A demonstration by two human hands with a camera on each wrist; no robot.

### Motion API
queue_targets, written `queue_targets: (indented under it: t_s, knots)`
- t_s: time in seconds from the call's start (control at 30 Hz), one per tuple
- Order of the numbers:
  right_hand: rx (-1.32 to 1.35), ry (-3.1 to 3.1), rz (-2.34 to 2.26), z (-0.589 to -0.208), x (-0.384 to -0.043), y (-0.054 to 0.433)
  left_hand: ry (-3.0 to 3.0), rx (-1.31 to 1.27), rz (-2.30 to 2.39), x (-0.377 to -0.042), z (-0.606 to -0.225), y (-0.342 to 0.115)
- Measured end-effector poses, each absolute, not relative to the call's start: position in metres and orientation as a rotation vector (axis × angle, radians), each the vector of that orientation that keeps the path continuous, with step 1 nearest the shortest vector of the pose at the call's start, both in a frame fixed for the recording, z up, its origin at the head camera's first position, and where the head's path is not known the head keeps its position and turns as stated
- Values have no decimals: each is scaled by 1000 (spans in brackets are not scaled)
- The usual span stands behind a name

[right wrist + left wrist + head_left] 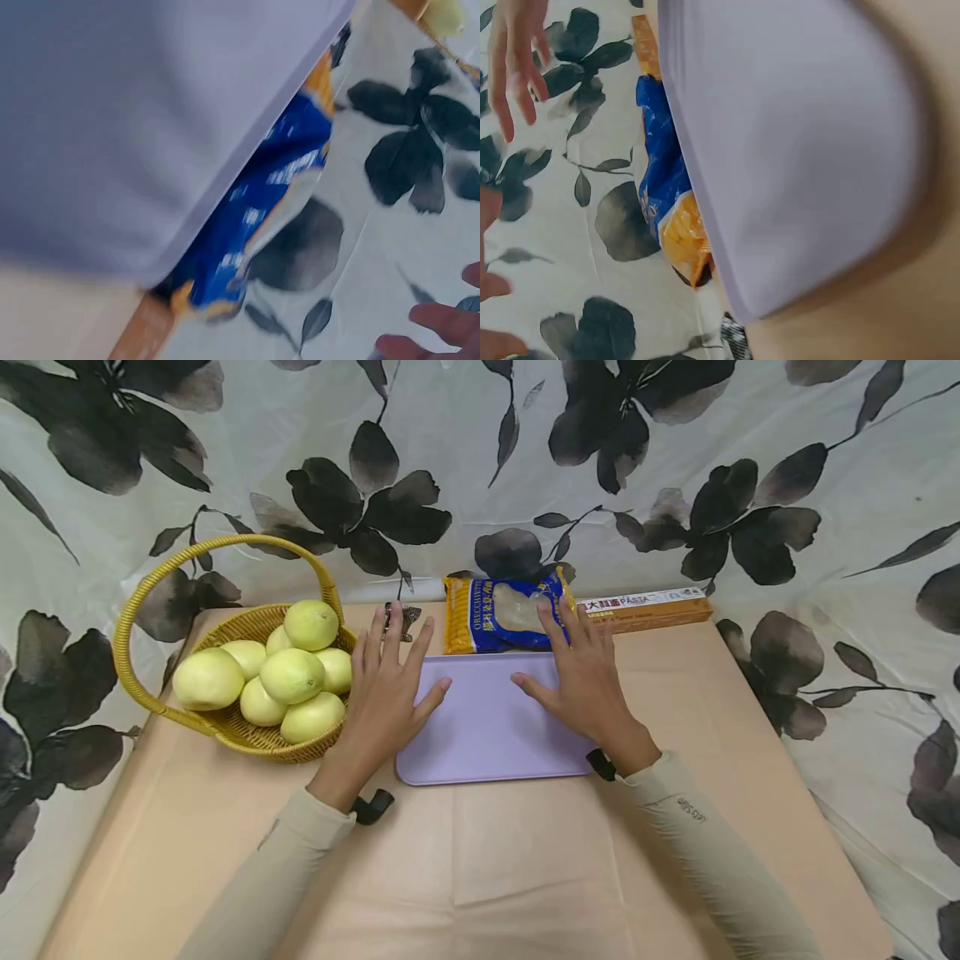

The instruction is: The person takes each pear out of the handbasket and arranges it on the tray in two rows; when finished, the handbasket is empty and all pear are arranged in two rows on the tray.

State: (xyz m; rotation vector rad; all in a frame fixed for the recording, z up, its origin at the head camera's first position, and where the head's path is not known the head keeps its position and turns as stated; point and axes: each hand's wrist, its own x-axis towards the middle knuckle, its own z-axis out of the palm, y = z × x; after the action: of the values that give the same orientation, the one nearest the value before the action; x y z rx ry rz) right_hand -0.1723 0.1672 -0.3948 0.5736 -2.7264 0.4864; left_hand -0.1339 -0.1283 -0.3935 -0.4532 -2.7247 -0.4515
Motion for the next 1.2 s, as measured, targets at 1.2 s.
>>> queue_targets:
  t_s: [1.2]
  knots:
    - [1036,-2324,937,-394,-158,30,-1877,636,-1593,-32,-453,-254]
